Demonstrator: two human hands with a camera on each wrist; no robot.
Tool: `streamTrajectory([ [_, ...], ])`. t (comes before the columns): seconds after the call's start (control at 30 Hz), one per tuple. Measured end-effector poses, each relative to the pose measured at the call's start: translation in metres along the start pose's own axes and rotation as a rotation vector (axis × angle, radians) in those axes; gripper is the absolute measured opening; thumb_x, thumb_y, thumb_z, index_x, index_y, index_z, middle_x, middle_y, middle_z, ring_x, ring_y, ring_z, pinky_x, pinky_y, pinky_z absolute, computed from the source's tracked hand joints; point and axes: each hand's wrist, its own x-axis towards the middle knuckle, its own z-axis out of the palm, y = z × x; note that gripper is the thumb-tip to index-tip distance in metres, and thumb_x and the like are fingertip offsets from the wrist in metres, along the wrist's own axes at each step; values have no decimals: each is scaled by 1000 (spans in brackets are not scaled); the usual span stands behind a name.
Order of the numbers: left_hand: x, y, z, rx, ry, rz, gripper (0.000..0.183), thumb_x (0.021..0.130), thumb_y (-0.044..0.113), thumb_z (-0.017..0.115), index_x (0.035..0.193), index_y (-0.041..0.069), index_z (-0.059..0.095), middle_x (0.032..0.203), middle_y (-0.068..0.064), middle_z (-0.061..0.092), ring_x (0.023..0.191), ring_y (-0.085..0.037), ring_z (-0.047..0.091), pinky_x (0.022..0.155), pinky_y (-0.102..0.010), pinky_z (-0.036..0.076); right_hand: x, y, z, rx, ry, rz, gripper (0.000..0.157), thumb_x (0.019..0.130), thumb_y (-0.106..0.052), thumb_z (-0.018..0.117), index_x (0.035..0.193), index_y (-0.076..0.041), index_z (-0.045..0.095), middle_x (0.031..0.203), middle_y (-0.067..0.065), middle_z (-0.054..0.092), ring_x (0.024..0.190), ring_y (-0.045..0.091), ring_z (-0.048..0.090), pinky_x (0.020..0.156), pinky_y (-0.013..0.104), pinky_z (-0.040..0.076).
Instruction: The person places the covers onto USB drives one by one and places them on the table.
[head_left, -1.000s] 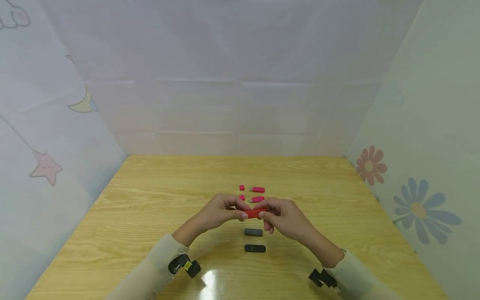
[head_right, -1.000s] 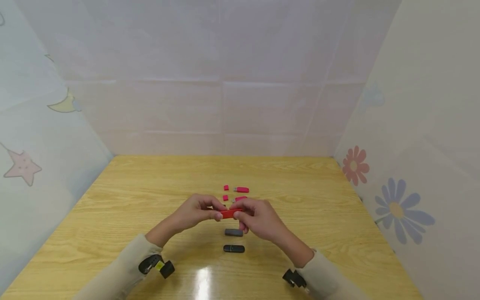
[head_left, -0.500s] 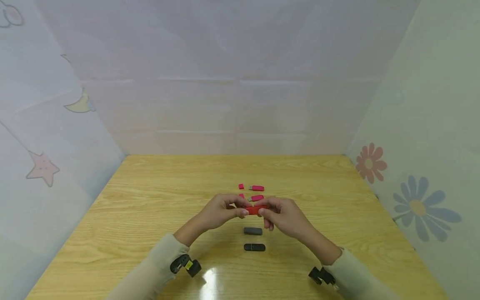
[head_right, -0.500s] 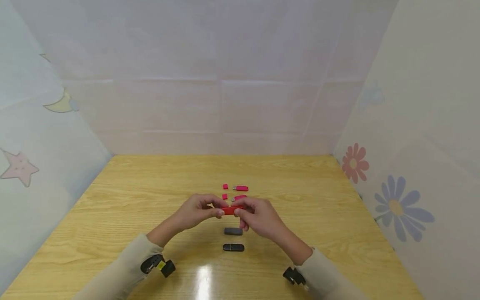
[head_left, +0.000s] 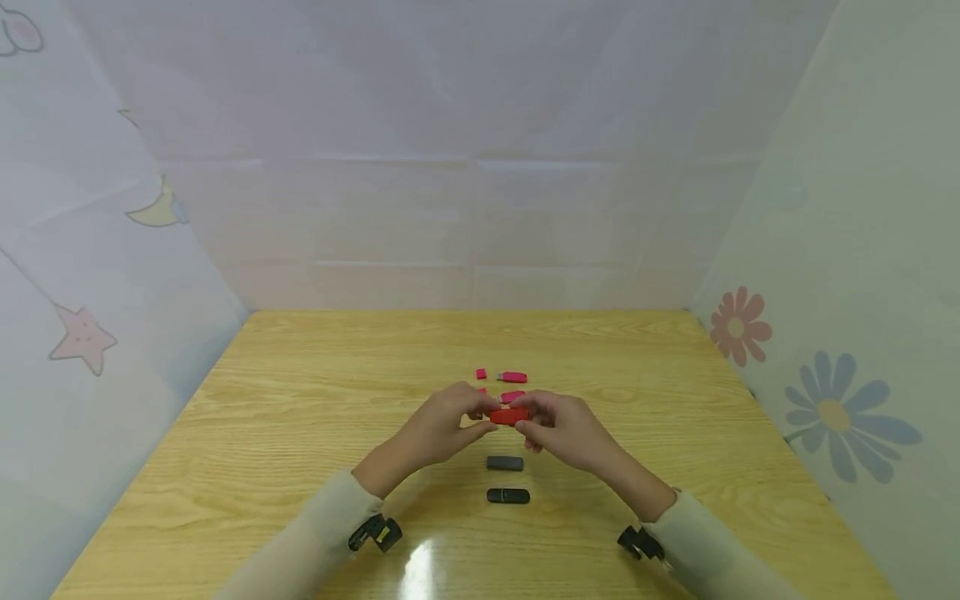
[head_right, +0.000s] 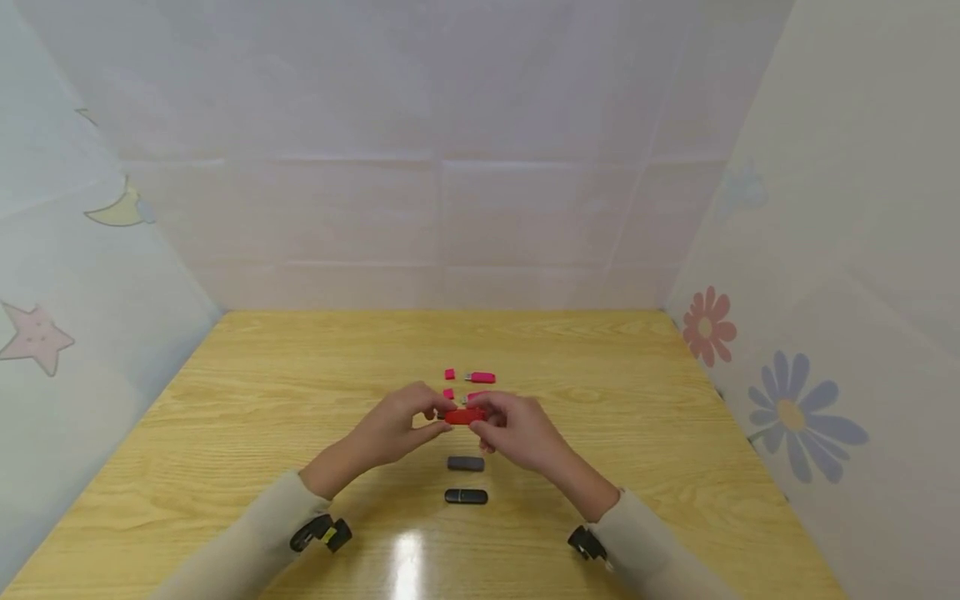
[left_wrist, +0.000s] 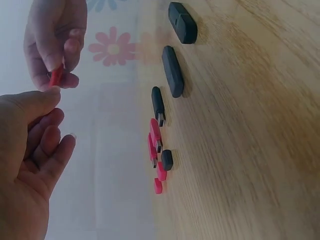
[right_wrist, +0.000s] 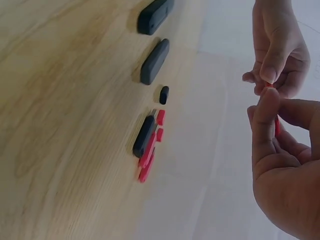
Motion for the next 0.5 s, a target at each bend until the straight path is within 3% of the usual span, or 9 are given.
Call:
streamTrajectory([
  [0.23, 0, -2, 2, 26, -18, -78, 22, 92, 16, 77, 113, 10, 74, 102, 0, 71, 94, -15, 63, 80, -27, 56, 4, 5, 5, -196, 47, -92, 24, 94, -3, 70, 118, -6, 67, 94, 2, 69, 68, 7, 63, 55, 24, 52],
  [0.33, 1, -4, 6, 65, -42, -111, 21, 92, 19, 77, 112, 12, 75, 101, 3, 72, 94, -13, 60, 80, -26, 53, 7, 8, 7, -284, 71, -128, 20, 93, -2, 71, 113, -7, 69, 99, 2, 67, 74, 5, 61, 61, 21, 53],
  [0.5, 3, -9, 15, 110, -100, -145, 18, 92, 20, 78, 108, 13, 75, 99, 4, 73, 90, -11, 55, 79, -26, 50, 9, 14, 11, -394, 57, -114, 17, 92, -4, 73, 108, -9, 69, 96, -1, 63, 79, 7, 59, 67, 20, 51],
])
